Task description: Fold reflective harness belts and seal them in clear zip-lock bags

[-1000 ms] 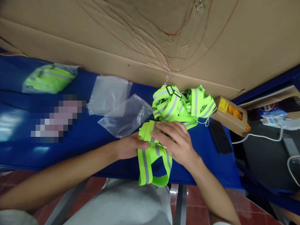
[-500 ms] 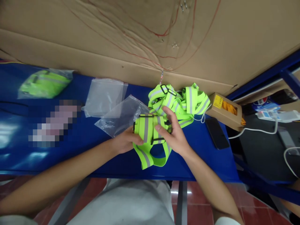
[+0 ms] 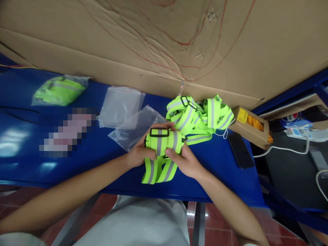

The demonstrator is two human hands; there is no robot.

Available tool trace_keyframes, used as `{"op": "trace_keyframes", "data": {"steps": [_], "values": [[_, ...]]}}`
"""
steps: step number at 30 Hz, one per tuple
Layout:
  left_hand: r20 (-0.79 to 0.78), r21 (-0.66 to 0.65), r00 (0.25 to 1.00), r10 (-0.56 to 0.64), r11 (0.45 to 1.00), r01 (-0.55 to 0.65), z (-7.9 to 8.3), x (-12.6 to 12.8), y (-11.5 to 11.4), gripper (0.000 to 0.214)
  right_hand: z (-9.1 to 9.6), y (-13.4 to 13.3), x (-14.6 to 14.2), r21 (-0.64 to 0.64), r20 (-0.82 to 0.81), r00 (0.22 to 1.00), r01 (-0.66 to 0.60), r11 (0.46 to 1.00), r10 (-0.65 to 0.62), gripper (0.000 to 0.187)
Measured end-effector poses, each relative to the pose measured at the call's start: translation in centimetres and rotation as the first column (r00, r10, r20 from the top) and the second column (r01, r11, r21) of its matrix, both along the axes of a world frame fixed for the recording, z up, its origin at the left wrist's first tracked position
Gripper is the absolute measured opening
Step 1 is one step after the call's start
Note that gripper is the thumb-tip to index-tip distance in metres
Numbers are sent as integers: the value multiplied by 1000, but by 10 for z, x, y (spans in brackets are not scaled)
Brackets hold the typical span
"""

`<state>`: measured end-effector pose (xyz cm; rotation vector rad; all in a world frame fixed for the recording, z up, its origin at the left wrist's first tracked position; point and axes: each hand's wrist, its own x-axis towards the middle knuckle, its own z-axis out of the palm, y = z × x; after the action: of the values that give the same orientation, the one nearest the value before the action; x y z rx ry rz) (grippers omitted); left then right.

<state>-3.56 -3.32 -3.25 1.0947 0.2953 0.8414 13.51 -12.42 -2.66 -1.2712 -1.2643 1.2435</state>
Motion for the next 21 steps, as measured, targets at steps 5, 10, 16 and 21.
{"op": "trace_keyframes", "data": {"steps": [5, 10, 16, 21], "values": [[-54, 149, 998, 24, 989, -16, 3, -3, -1, 72, 5, 1, 3, 15, -5, 1000, 18, 1000, -18, 46], [-65, 47, 996, 54, 998, -51, 5, -1, -7, 72, 6, 1, 2, 51, -30, 997, 66, 996, -64, 37], [-64, -507, 973, -221, 847, 159, 11, 5, -14, 67, 11, 0, 2, 262, 107, 958, 232, 937, -267, 30], [-1, -544, 932, -363, 782, 304, 16, 6, -20, 28, 6, 2, 11, 593, 257, 921, 89, 800, -293, 43]]}}
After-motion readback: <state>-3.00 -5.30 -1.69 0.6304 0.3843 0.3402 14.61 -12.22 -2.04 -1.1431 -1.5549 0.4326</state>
